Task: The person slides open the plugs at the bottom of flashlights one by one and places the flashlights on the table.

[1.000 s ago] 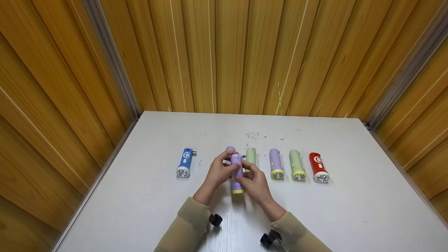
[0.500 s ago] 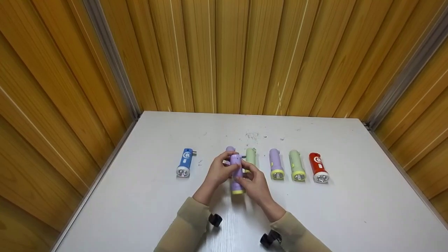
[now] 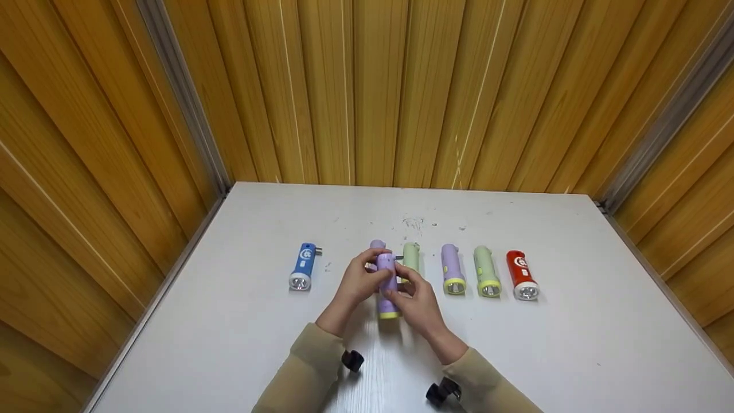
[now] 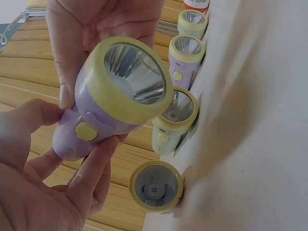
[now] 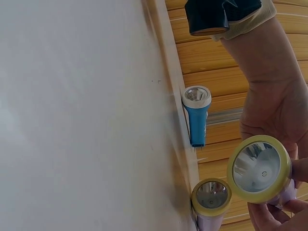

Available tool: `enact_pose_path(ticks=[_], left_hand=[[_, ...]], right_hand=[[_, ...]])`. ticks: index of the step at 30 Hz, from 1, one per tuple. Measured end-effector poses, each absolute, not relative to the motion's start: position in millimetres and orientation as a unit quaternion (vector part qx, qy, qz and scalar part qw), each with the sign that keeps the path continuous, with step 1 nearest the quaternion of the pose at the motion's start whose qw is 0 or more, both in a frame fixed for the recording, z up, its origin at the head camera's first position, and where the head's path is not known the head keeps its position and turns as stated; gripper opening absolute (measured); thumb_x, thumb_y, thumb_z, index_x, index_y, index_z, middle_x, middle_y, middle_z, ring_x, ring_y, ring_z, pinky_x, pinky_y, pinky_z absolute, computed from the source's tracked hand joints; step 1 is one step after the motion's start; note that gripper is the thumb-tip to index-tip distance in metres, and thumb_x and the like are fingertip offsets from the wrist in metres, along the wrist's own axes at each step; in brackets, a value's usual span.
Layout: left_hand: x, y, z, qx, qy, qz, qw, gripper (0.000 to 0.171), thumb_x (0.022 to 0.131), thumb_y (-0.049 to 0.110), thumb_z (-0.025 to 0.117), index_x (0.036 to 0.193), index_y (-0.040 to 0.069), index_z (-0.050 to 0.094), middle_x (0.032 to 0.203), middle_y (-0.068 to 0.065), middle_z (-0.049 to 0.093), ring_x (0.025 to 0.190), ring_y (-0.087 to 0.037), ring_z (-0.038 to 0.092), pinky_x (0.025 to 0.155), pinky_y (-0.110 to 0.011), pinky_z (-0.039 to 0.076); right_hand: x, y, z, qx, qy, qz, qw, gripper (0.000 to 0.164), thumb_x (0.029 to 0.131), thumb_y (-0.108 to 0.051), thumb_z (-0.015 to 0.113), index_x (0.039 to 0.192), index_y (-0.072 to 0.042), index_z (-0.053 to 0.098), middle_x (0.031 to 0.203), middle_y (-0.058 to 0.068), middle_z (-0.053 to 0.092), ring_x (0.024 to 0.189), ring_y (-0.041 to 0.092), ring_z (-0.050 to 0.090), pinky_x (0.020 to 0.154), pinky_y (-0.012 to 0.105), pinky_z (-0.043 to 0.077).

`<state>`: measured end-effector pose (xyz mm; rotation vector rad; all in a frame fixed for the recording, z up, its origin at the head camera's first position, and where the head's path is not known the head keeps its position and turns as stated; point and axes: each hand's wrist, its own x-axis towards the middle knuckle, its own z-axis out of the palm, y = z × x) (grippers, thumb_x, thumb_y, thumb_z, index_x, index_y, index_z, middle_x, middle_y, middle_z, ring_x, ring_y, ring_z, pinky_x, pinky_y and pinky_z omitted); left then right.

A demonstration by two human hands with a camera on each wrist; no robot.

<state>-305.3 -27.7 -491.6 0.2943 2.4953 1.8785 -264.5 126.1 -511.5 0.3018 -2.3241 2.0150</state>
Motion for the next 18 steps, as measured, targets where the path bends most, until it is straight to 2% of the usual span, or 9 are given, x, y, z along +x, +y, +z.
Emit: enact_pose_path(ticks=[18], left_hand=[[-304.8, -26.3, -493.3, 0.095, 0.792, 0.603, -0.006, 0.045, 0.085, 0.012, 0.070, 0.129, 0.009, 0.068, 0.118, -0.020, 0.066, 0.088, -0.020, 0.057, 0.063, -0.024, 0.052]], right_hand=[[-265.1, 125.8, -514.0, 0.102, -0.748, 0.655, 0.034, 0.058, 0.091, 0.001, 0.071, 0.146, 0.005, 0.050, 0.145, 0.026, 0.056, 0.112, 0.035, 0.068, 0.087, 0.021, 0.054]])
